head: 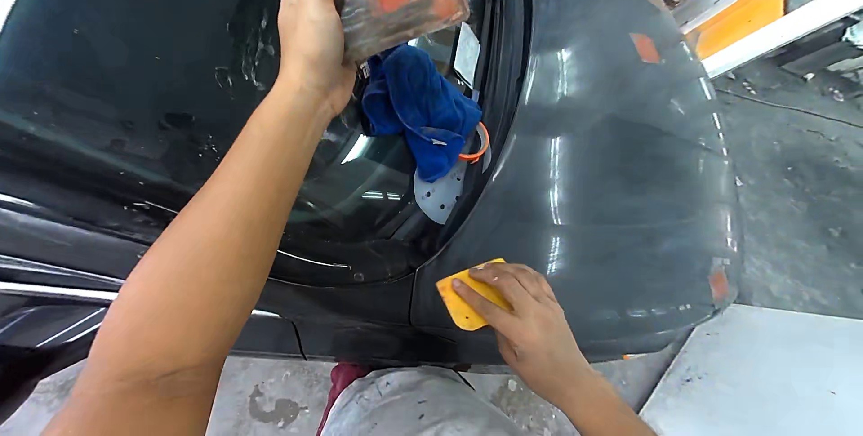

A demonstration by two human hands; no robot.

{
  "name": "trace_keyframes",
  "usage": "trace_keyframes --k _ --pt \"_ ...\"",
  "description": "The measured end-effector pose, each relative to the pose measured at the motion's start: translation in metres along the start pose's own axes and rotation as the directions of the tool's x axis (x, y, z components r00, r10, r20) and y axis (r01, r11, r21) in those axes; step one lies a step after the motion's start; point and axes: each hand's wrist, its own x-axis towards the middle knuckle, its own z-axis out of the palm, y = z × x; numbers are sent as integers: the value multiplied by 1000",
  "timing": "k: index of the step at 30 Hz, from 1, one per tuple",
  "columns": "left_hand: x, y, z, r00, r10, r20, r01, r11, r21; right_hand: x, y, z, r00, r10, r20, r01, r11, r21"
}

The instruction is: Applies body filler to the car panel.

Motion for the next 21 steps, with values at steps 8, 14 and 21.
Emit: trace_keyframes --k 8,14,21 --pt "6 -5 0 998 -53 -32 53 998 -17 13 8 26 994 -96 45 96 995 -5" --pt "6 -6 2 997 -73 -32 72 997 -27 -7 10 21 994 -78 71 70 991 114" --pt "5 -8 4 997 -81 2 81 996 -29 15 15 25 1000 -15 9 15 999 31"
